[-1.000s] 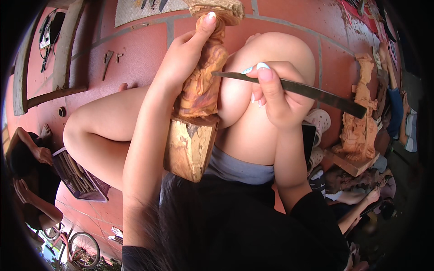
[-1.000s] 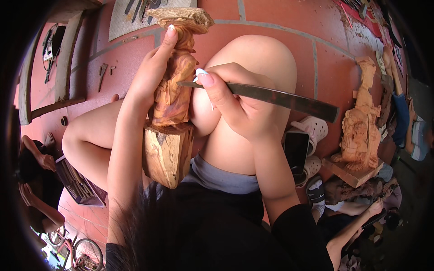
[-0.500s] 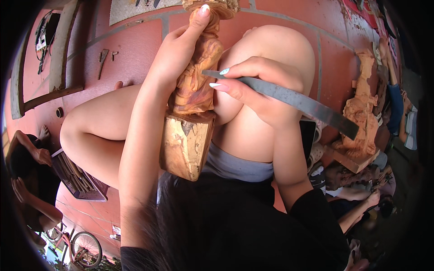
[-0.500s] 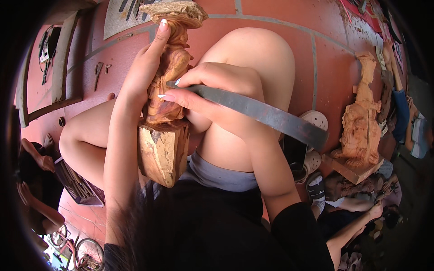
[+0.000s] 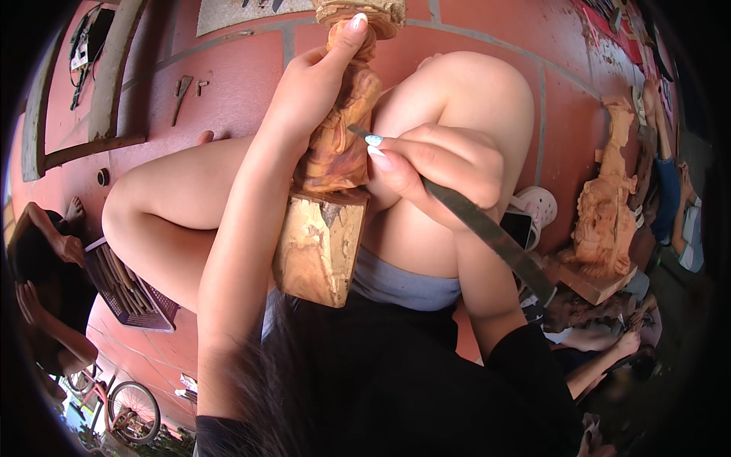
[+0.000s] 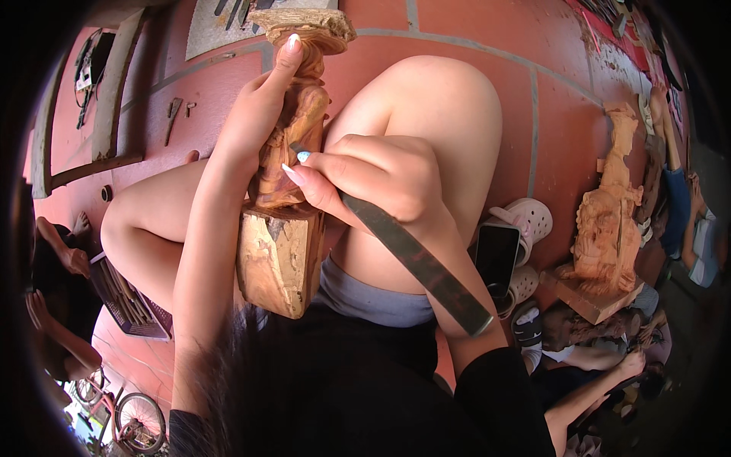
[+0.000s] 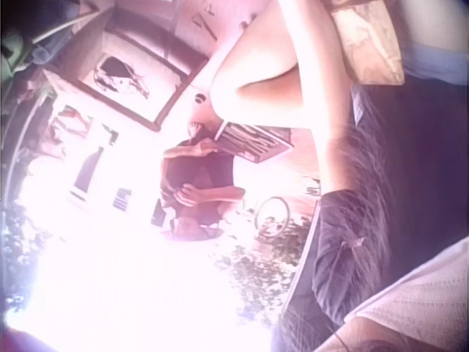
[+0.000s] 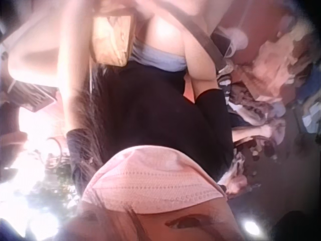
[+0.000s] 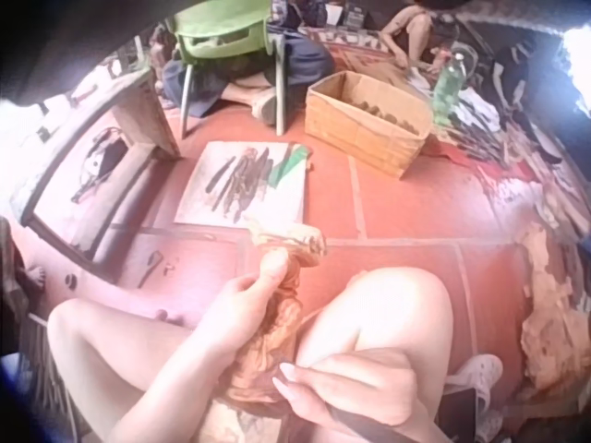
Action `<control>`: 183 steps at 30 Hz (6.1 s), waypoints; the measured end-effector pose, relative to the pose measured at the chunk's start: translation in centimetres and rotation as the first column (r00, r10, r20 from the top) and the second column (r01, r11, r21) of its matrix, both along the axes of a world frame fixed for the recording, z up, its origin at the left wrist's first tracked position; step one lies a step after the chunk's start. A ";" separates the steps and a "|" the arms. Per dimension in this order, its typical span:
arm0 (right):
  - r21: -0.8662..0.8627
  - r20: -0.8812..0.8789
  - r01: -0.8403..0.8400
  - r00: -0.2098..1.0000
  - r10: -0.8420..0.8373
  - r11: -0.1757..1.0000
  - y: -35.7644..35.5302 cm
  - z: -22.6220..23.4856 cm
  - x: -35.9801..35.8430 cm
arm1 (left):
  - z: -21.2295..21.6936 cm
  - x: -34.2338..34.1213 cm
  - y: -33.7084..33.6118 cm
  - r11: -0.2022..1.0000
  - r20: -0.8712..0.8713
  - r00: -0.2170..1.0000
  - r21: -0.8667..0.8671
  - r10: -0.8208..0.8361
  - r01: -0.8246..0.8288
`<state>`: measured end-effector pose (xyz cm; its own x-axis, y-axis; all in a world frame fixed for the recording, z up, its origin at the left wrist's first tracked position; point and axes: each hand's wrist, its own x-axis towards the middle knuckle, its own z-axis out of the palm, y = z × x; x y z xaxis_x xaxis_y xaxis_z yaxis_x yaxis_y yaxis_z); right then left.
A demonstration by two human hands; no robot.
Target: The person sits on the floor and carves a wooden figurine using a metal file. They hold the wood in their left hand and file the surface with their right hand, rotating the piece to work on different sides.
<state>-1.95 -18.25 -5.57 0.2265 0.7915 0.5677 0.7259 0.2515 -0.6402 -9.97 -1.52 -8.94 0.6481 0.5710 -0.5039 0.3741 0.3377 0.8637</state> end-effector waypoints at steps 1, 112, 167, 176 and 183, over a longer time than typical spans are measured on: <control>-0.052 -0.019 -0.023 1.000 0.022 0.998 -0.2 0.4 0.1 | -0.1 0.0 0.0 1.000 0.014 1.000 -0.005 0.007 -0.007; 0.139 -0.081 0.076 0.995 -0.065 0.987 0.6 -2.2 -1.6 | -0.3 0.1 0.7 0.967 -0.044 0.999 -0.253 0.024 -0.034; 0.081 -0.066 0.094 0.994 -0.089 0.992 0.8 -1.3 -1.3 | -0.7 -0.1 0.7 0.989 0.020 1.000 -0.150 0.015 -0.011; 0.069 -0.043 0.086 0.996 -0.083 0.994 0.9 -1.2 -1.2 | 1.0 -0.4 0.1 0.990 0.053 0.999 -0.143 -0.003 0.011; 0.067 -0.046 0.081 0.996 -0.078 0.994 0.9 -1.2 -1.2 | -0.3 -0.1 0.5 0.973 0.051 0.998 -0.232 0.022 -0.009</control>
<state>-3.14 -17.32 -6.73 0.3131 0.7292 0.6085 0.7172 0.2385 -0.6548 -10.07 -1.02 -9.22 0.6692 0.4529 -0.5891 0.3232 0.5365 0.7796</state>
